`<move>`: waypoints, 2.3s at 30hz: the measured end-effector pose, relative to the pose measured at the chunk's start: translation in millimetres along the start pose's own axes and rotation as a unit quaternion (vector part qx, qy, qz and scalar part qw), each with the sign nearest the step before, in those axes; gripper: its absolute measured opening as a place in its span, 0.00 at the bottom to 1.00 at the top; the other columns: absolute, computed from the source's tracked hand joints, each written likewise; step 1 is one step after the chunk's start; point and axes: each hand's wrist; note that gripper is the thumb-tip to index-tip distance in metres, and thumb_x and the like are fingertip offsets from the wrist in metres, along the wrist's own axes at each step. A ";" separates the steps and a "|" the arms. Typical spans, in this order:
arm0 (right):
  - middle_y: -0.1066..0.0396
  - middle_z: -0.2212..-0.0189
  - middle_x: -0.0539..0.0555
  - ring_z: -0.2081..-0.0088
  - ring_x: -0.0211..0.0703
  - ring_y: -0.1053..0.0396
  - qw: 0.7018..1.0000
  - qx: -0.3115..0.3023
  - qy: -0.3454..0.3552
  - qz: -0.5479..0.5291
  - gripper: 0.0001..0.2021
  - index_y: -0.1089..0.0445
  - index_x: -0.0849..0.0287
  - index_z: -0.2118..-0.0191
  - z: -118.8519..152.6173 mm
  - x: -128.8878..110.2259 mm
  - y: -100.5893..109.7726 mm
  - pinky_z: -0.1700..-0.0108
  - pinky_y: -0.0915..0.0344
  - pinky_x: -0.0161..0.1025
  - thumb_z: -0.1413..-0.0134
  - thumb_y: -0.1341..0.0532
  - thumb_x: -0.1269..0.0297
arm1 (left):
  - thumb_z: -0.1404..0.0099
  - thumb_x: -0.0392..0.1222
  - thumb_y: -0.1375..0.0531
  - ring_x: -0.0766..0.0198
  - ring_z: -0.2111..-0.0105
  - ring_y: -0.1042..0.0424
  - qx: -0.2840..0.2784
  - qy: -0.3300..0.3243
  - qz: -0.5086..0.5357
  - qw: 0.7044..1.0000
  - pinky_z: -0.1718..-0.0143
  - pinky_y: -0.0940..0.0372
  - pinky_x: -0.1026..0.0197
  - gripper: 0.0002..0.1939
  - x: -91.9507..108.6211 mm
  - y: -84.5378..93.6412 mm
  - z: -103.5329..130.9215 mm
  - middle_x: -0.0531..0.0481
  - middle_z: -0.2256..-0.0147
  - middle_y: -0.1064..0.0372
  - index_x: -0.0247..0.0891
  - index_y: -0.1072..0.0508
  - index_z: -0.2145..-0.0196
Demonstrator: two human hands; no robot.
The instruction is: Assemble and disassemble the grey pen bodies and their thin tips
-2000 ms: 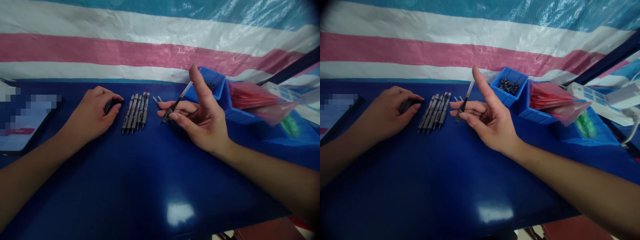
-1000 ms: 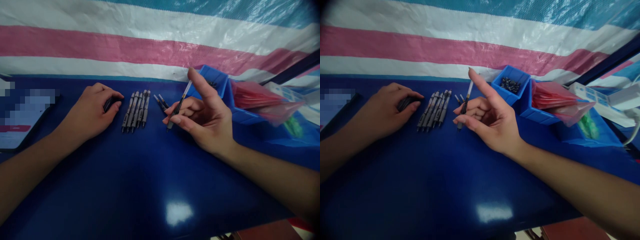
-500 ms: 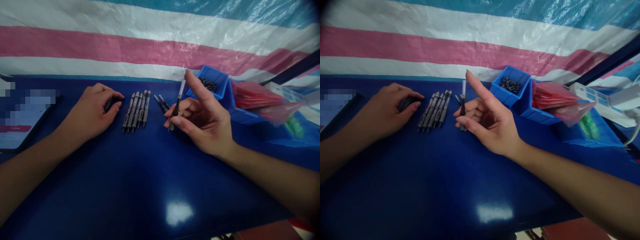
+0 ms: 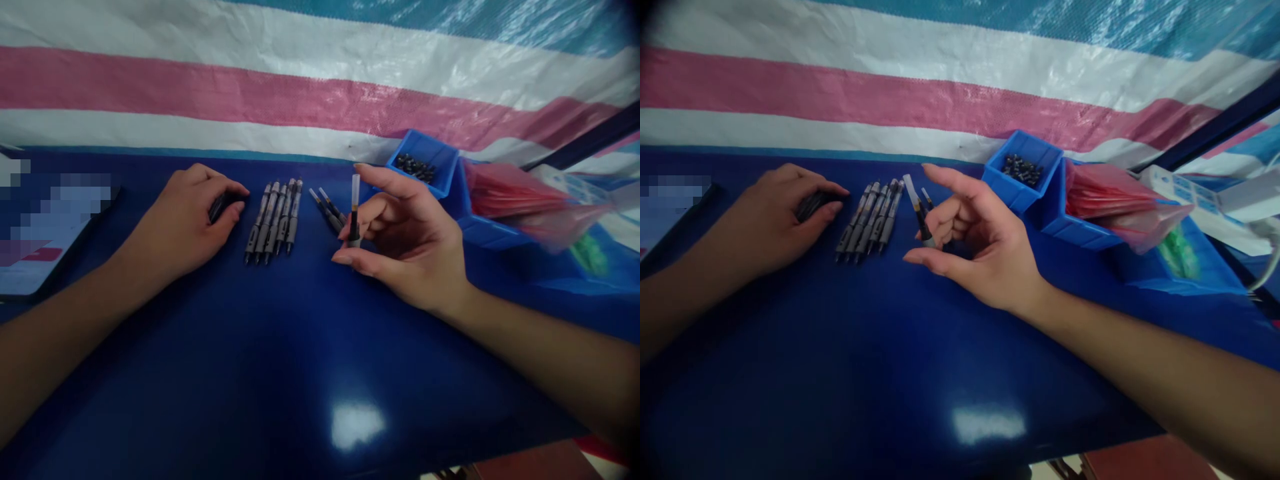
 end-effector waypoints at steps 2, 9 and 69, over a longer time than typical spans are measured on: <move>0.24 0.62 0.46 0.60 0.42 0.22 1.000 0.013 -0.008 0.007 0.42 0.20 0.41 0.31 -1.0 0.4 1.1 0.52 0.17 0.41 0.50 0.15 0.76 | 0.18 0.55 0.44 0.36 0.37 0.28 0.000 0.005 0.002 1.000 0.35 0.29 0.33 0.20 -0.4 -0.1 0.1 0.41 0.42 0.26 0.48 0.19 0.39; 0.18 0.62 0.48 0.59 0.43 0.17 1.000 0.014 -0.026 0.010 0.36 0.15 0.43 0.35 -2.8 -3.6 3.3 0.51 0.15 0.41 0.47 0.15 0.75 | 0.18 0.57 0.45 0.38 0.37 0.28 -0.006 -0.002 -0.002 1.000 0.34 0.28 0.32 0.21 -4.1 -0.9 -0.7 0.44 0.43 0.27 0.50 0.20 0.39; 0.10 0.50 0.50 0.56 0.49 0.11 0.993 0.100 -0.052 0.014 0.13 0.18 0.44 0.46 -10.3 -4.7 3.9 0.57 0.14 0.47 0.30 0.21 0.63 | 0.18 0.54 0.44 0.36 0.36 0.29 0.001 -0.008 0.009 1.000 0.33 0.30 0.29 0.17 -6.2 -4.6 -0.7 0.42 0.42 0.26 0.52 0.21 0.40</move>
Point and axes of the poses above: each hand's wrist, its own z-axis away from the middle knuckle, its own y-axis out of the back of the hand, x = y × z
